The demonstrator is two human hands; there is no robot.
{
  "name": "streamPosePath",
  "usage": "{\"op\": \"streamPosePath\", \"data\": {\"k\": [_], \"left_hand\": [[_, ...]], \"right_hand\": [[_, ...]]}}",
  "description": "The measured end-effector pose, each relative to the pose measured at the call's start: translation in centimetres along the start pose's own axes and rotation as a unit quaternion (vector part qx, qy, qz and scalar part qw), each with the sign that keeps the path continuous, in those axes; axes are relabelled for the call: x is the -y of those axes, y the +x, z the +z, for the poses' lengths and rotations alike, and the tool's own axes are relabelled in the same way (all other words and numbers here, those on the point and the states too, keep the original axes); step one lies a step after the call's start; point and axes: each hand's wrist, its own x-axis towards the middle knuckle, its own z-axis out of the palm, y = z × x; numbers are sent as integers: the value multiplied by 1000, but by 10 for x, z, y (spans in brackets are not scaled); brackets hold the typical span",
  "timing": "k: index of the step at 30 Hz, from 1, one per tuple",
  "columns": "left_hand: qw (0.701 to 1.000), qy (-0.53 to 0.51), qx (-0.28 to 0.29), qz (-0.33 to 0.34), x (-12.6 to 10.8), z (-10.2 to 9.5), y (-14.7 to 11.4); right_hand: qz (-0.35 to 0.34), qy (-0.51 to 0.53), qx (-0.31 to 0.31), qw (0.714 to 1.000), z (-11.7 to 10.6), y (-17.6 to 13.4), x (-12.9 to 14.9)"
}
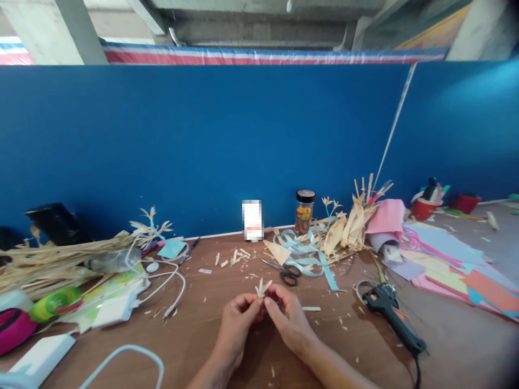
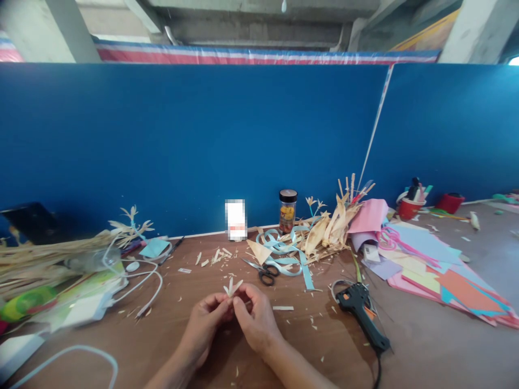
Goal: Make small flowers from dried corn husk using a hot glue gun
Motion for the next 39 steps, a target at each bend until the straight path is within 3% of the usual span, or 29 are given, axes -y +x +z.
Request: {"op": "streamPosePath", "data": {"k": [11,26,29,33,39], "left_hand": [[1000,30,-8,2,1,2,2],[960,246,1,130,-1,0,-1],[972,209,22,102,-2,0,1],[995,82,61,19,-4,3,1],[995,-55,68,-46,-3,5,0]], "right_hand": [[-17,-51,-7,999,-5,6,-4],[-46,-56,-10,997,-9,7,-1],[-46,-60,-12,997,-9,7,-1],[-33,-50,-19,998,-11,10,-3],[-25,-37,6,999,-12,11,-5]]}}
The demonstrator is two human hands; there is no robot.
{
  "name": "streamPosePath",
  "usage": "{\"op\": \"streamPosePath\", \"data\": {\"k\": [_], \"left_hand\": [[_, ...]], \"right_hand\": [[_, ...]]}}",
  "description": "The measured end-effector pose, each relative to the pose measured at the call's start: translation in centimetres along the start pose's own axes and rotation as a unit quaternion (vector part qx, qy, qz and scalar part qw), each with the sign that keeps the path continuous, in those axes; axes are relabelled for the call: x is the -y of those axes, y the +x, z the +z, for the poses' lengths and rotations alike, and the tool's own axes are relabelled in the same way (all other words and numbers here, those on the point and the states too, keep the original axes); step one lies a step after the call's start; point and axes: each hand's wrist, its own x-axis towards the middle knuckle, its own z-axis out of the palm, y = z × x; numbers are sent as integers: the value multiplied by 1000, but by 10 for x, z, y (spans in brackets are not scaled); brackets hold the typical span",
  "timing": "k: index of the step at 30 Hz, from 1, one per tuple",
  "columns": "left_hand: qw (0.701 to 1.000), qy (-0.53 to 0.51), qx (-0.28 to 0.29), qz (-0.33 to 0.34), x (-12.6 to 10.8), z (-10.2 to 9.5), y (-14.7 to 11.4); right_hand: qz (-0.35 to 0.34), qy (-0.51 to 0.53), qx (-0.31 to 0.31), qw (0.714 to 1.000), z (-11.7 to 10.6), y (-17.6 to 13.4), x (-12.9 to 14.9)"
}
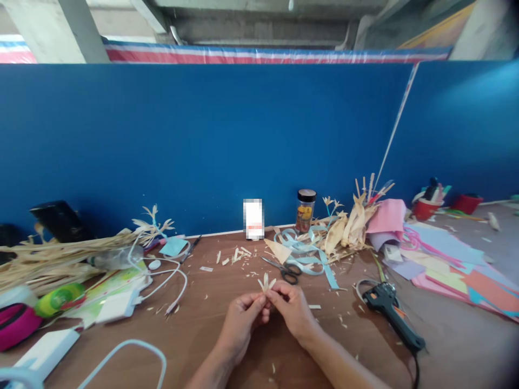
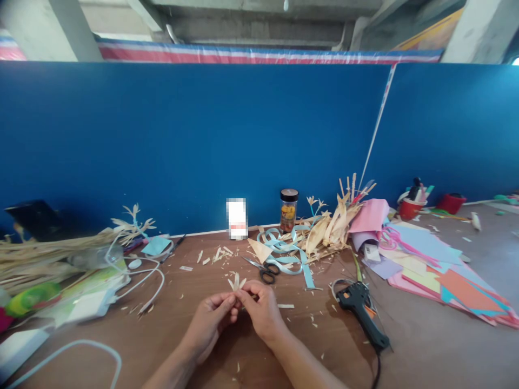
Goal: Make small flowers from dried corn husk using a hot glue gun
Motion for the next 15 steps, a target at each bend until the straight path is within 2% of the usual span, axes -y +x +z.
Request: {"op": "streamPosePath", "data": {"k": [5,10,15], "left_hand": [[999,-36,1,-21,2,-4,1],[999,-34,-26,-13,4,-6,3],[999,-8,-23,25,3,-3,0]], "right_hand": [[-14,18,18,1000,2,0,1],[-5,14,22,1000,4,-2,2],[-28,-12,23,999,4,-4,8]]}}
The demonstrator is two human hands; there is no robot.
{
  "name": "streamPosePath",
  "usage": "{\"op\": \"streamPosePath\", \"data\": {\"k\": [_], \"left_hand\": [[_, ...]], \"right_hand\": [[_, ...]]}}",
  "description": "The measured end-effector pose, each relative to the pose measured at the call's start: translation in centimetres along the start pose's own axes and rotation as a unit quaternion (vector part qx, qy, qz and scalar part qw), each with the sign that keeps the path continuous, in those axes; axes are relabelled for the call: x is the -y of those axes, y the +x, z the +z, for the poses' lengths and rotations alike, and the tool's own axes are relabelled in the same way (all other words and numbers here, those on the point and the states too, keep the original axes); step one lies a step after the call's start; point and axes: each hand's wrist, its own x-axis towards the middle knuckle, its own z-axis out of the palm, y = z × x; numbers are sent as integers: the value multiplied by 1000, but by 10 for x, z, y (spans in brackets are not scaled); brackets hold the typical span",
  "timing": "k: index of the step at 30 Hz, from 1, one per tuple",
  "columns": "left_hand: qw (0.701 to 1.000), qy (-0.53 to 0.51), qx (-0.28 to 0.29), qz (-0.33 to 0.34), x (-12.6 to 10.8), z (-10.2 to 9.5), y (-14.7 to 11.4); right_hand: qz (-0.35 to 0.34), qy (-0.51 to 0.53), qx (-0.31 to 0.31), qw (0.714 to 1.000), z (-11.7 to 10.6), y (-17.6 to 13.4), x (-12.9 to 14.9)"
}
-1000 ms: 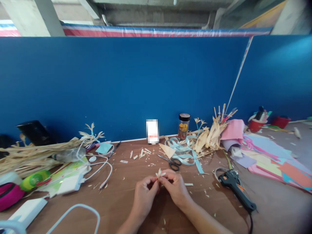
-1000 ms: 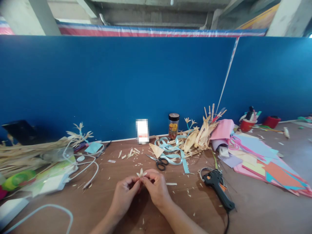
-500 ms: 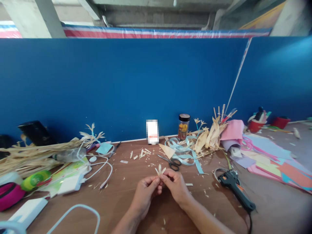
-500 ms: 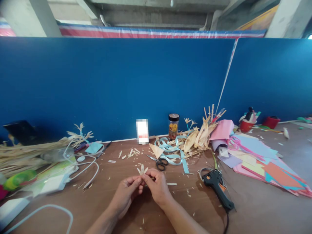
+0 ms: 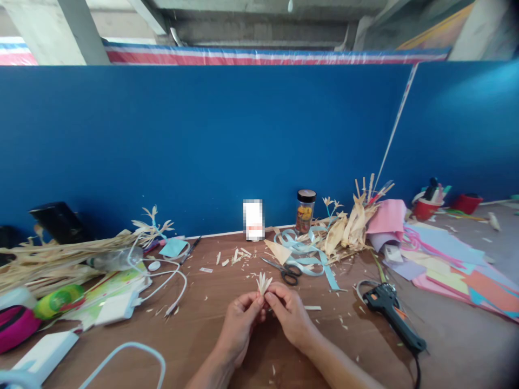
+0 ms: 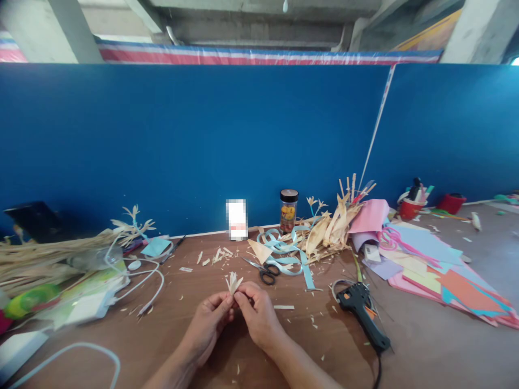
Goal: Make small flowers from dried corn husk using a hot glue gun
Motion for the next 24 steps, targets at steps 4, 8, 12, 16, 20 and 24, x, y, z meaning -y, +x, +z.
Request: {"op": "streamPosePath", "data": {"k": [4,8,12,16,20,24], "left_hand": [[1000,13,-7,25,-1,3,-3],[1000,8,-21,21,1,4,-2],[999,22,-24,26,4,2,0],[997,52,-29,48,4,1,0],[994,82,-26,73,0,2,-2],[995,84,-18,52,0,3,-3]], "right_hand": [[-8,-1,-4,1000,1,0,3],[-16,-11,-14,1000,1,-1,5],[-17,-15,-15,1000,1,-1,6],[-14,-17,-16,1000,1,-1,7],[-15,-8,-11,1000,1,-1,7],[18,25,-18,999,1,-1,1]]}}
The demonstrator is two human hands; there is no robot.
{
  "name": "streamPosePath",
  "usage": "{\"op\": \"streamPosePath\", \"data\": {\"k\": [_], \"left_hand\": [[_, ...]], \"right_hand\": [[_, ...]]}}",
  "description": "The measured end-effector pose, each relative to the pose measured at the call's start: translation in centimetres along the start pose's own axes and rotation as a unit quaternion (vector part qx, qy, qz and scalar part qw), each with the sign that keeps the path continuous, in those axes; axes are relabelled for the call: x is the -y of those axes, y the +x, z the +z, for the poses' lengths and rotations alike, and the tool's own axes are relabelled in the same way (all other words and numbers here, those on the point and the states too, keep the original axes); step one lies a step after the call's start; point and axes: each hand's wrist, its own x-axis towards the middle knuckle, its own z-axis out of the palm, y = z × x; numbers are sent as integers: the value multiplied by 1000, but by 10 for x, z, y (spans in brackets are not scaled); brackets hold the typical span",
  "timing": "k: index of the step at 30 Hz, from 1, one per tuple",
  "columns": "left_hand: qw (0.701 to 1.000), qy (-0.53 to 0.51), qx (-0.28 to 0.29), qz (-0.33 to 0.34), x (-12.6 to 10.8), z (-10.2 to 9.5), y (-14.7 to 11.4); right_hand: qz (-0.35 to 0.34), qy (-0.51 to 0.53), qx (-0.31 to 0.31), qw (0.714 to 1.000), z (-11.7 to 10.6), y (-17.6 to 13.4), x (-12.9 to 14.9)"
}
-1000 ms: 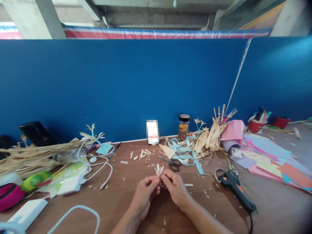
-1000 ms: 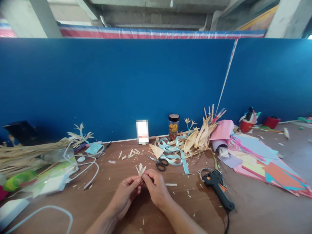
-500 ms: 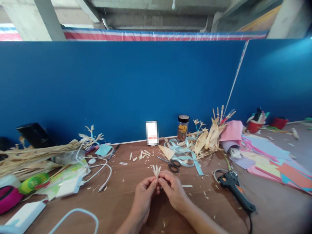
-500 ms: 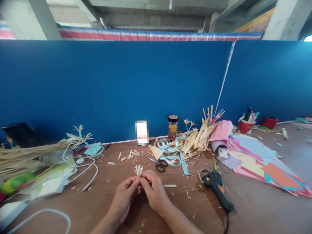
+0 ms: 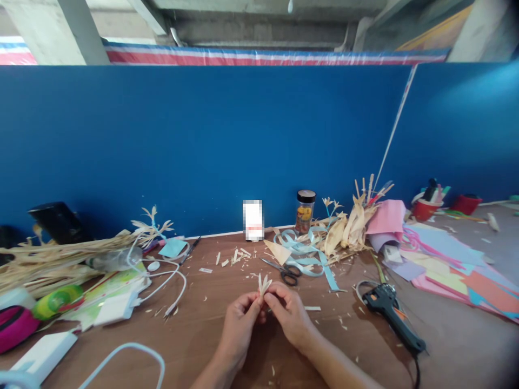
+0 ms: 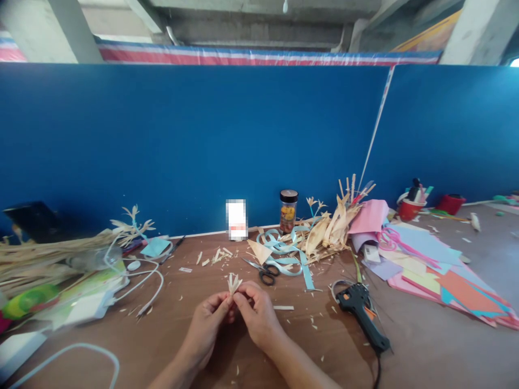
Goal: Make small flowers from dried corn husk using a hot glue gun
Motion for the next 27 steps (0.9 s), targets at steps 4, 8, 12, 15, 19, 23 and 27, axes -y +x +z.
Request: {"op": "streamPosePath", "data": {"k": [4,8,12,15,19,23,27], "left_hand": [[999,-30,1,-42,2,2,0],[990,-104,9,-92,1,4,0],[980,-145,29,-132,0,3,0],[980,-145,39,-127,1,3,1],[990,-105,23,-87,0,3,0],[996,-63,11,-62,-3,5,-1],[996,-58,20,-61,-5,6,-1]], "right_hand": [[56,44,-11,997,-3,2,-10],[81,84,-20,993,-4,3,-16],[97,123,-20,987,-2,4,-15],[92,150,3,984,0,3,-12],[83,138,15,987,0,2,-9],[83,126,12,988,-1,2,-9],[88,128,4,988,0,2,-10]]}}
